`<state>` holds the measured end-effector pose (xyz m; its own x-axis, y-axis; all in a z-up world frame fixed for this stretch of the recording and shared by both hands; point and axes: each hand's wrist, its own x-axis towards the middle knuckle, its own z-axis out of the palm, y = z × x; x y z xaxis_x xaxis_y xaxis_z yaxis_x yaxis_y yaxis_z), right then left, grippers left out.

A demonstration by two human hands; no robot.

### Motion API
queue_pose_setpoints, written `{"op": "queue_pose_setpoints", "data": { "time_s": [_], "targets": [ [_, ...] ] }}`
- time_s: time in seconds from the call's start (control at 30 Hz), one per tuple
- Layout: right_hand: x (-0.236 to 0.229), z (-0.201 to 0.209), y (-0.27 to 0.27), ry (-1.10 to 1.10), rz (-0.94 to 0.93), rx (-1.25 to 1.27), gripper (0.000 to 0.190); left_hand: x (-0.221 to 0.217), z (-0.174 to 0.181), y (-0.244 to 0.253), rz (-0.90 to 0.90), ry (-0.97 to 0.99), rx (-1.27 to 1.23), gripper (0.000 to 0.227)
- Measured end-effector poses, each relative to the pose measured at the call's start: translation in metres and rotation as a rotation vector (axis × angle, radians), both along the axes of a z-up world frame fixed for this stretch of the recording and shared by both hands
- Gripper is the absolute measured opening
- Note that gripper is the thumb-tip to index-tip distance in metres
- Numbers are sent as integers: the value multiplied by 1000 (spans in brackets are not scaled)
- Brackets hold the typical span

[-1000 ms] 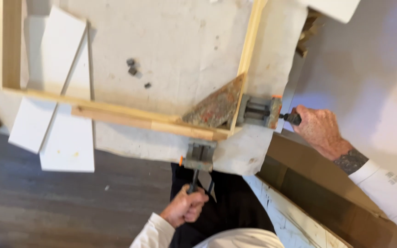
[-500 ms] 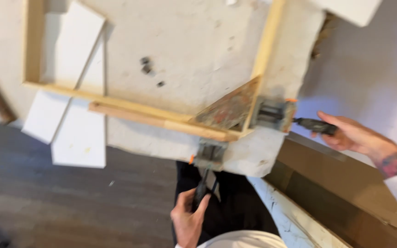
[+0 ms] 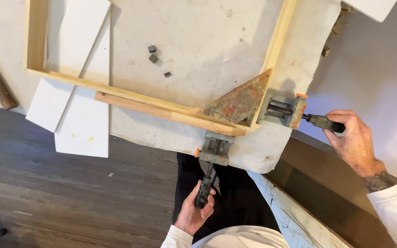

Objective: The person assembles a rectangular wooden frame by clamping pieces together with a metal square and clamps, then inserting and hammering small wooden pegs into the joints. The person repeats this process for each corner of the frame.

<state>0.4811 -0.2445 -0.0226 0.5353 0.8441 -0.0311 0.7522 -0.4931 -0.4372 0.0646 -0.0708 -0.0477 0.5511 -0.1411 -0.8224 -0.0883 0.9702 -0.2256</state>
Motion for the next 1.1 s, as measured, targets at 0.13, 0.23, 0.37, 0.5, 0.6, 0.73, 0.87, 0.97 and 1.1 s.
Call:
{"op": "queue_pose_setpoints", "data": {
  "time_s": [0.13, 0.23, 0.37, 0.5, 0.6, 0.73, 0.87, 0.97, 1.1],
  "targets": [
    [7, 42, 41, 499, -367, -142, 64, 20, 47, 16, -207, 160, 352, 61],
    [40, 21, 14, 1435, -665, -285, 120, 14, 43, 0, -377, 402, 943, 39],
    [37, 26, 16, 1336, -708, -257, 49, 1, 28, -23, -472, 701, 1261, 31],
    [33, 15, 6, 1253, -662, -15, 34, 5, 33, -16, -292, 477, 1099, 23],
    [6, 34, 16, 580, -249, 81, 40, 8, 32, -13, -182, 268, 830, 59],
    [4, 12, 0, 129, 22, 167, 35, 3, 16, -7, 67, -45, -18, 54],
    [17, 15, 8, 768, -378, -80, 69, 24, 55, 17, -375, 397, 729, 42],
    [29, 24, 12, 1285, -685, -233, 87, 48, 74, 27, -591, 584, 1482, 39],
    [37, 2, -18, 1325, -762, -49, 34, 49, 75, 18, -869, 628, 1751, 54]
  ]
}}
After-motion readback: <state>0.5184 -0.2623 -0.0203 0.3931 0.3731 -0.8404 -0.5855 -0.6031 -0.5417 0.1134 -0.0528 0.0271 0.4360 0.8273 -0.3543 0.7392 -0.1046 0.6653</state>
